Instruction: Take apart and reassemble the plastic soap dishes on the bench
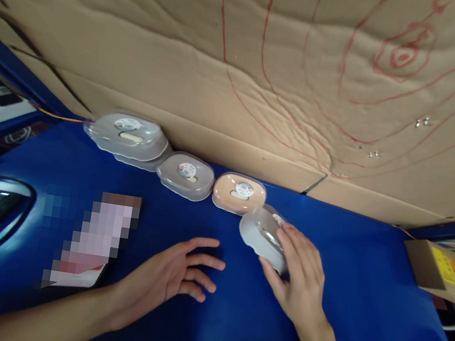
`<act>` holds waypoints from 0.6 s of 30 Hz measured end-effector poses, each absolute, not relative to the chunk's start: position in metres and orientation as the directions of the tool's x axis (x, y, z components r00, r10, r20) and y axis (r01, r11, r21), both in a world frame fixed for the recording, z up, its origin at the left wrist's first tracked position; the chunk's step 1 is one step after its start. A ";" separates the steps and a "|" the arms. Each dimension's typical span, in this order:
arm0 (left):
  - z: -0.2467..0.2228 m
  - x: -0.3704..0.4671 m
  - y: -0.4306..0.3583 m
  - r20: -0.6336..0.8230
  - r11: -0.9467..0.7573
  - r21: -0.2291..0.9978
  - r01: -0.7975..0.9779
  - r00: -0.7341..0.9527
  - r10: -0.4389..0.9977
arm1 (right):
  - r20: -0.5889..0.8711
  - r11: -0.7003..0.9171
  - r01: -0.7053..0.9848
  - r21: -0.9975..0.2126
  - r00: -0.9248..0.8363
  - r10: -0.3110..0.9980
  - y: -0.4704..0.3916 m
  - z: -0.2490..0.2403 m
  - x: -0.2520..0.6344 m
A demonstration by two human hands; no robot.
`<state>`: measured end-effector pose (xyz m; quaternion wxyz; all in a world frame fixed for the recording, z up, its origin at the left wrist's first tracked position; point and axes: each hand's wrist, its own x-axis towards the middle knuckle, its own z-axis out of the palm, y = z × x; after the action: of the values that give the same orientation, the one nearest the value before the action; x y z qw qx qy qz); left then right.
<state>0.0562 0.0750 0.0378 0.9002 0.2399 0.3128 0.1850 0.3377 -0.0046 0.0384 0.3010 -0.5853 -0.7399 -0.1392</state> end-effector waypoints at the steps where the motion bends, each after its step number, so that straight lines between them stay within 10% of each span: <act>1: 0.036 0.055 0.074 -0.462 0.807 0.563 -0.175 0.743 0.484 | 0.602 0.229 0.963 -0.146 -0.097 0.793 -0.002 0.037 0.342; 13: 0.043 0.055 0.073 -0.451 0.698 0.715 -0.039 0.736 0.504 | 0.491 0.095 0.992 -0.088 -0.040 0.870 0.013 0.015 0.359; 18: 0.051 0.053 0.088 -0.221 0.194 0.975 0.110 0.601 0.768 | 0.502 -0.022 0.999 -0.034 0.036 0.864 0.014 0.007 0.369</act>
<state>0.0528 0.0875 0.0511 0.6760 0.5863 0.3743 0.2433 0.3686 0.0135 0.0069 0.1936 -0.6931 -0.6721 -0.1742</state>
